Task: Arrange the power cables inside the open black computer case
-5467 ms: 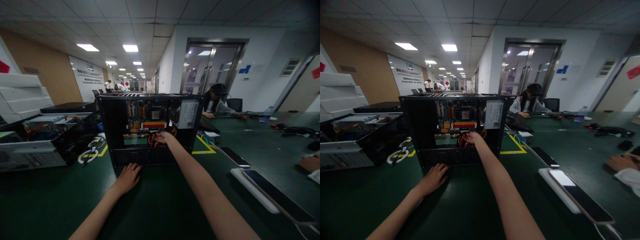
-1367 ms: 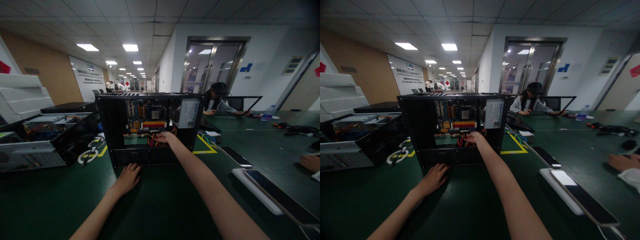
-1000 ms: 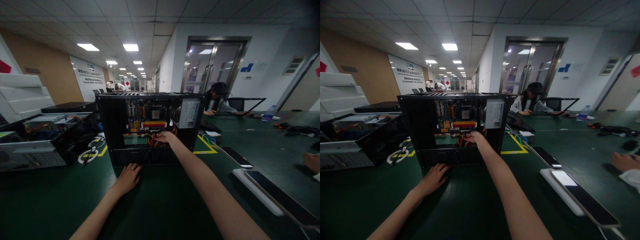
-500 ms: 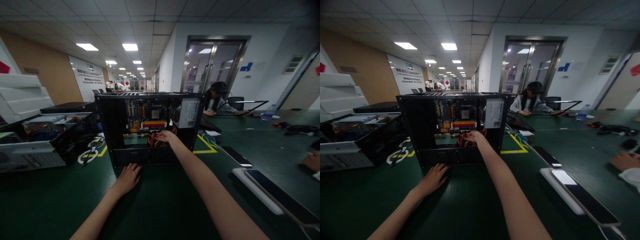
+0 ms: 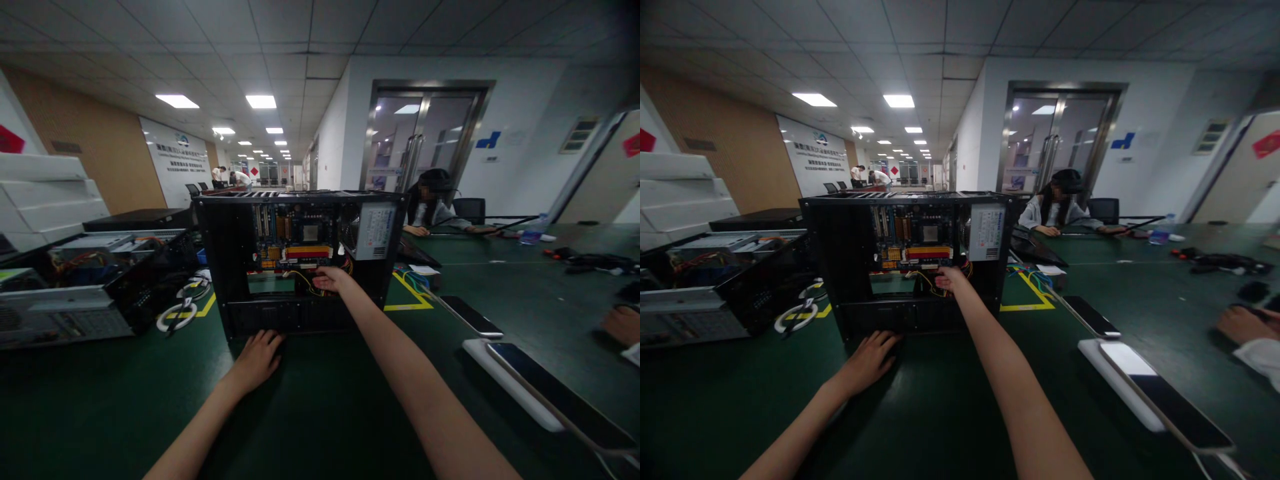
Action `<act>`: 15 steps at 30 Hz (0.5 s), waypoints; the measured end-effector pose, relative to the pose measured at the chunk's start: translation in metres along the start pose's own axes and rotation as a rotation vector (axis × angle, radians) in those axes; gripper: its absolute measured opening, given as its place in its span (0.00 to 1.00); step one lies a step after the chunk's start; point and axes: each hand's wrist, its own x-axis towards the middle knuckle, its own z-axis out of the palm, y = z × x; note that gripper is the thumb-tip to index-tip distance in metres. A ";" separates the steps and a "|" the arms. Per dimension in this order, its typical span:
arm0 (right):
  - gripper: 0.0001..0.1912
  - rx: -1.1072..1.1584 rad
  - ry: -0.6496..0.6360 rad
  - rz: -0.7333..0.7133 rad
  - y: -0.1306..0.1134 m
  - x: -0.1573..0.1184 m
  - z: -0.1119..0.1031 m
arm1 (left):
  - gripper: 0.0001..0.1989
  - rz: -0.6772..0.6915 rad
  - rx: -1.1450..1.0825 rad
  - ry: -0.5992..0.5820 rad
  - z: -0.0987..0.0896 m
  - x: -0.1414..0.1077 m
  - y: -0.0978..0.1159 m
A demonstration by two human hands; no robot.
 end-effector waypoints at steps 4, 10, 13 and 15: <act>0.03 -0.010 0.218 -0.181 0.002 -0.004 -0.001 | 0.21 0.012 0.010 0.024 0.001 0.001 -0.001; 0.06 -0.090 0.571 -0.489 0.001 0.002 -0.007 | 0.21 0.007 0.004 0.015 0.000 0.000 -0.001; 0.07 -0.137 0.617 -0.514 0.001 0.004 -0.008 | 0.21 0.013 -0.001 0.015 0.001 0.000 -0.001; 0.07 -0.166 0.594 -0.527 0.001 0.005 -0.008 | 0.21 0.015 -0.003 0.017 0.001 0.000 -0.001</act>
